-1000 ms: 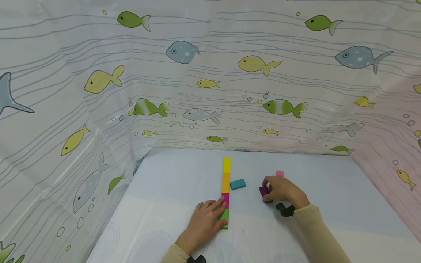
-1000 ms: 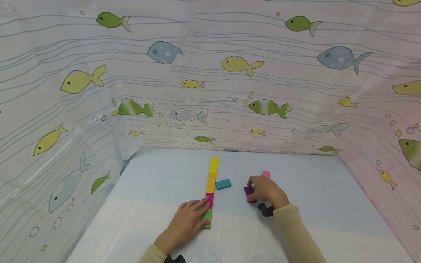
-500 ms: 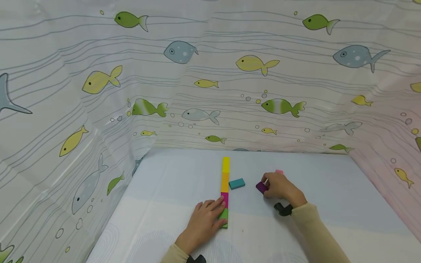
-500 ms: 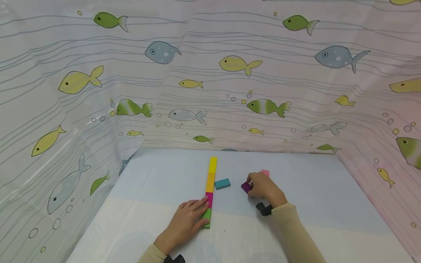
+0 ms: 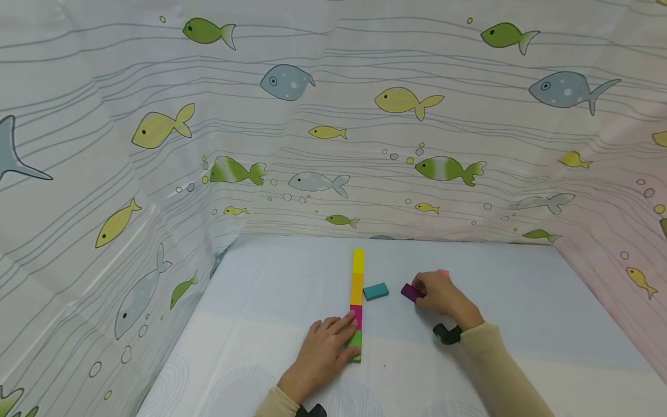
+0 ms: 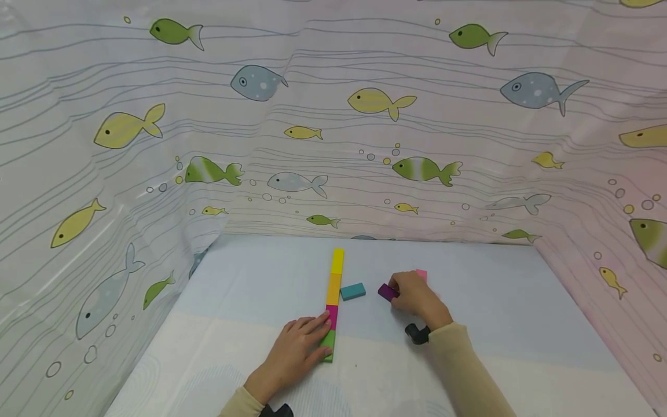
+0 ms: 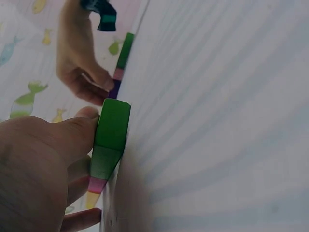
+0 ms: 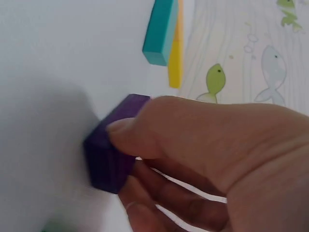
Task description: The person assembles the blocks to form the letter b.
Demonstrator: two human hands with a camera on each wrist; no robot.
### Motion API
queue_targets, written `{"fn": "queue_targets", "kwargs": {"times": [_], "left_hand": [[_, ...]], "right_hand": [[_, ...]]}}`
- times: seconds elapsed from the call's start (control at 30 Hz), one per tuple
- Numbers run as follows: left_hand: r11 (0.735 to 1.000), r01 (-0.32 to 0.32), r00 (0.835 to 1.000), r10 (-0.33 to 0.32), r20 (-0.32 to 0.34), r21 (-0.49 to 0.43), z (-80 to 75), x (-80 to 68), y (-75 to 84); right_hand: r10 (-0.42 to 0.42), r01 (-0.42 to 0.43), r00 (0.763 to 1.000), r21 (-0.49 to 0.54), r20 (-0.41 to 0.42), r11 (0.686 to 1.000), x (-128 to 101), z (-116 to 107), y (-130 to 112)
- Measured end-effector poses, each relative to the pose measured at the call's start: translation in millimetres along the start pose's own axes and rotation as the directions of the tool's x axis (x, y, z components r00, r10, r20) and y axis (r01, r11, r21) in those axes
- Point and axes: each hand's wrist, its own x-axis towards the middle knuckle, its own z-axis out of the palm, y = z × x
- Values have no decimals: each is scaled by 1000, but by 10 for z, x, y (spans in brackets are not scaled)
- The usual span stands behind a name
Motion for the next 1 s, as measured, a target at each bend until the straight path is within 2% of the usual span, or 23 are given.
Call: {"fn": "queue_targets", "kwargs": {"times": [0.2,0.43,0.67,1.0], "left_hand": [[1000,-20,1000,19,-19,-4,-3,-14,-1],[1000,-17,1000,17,-23,-2,-3,-11,1],[1000,-9,1000,9,-17,-4,-6,-4,-1],[1000,1,1000,-1,-1,-6,-22,-6,11]], "right_hand": [[-62,61,997,-27,-41,998,29,48,14],[10,-12,1000,-61,-21,998,-13,-24,38],[-40,38,999,-87,-17,995,-15,-25,65],[-30,29,999,-78,-15,997,-10,20,23]]}}
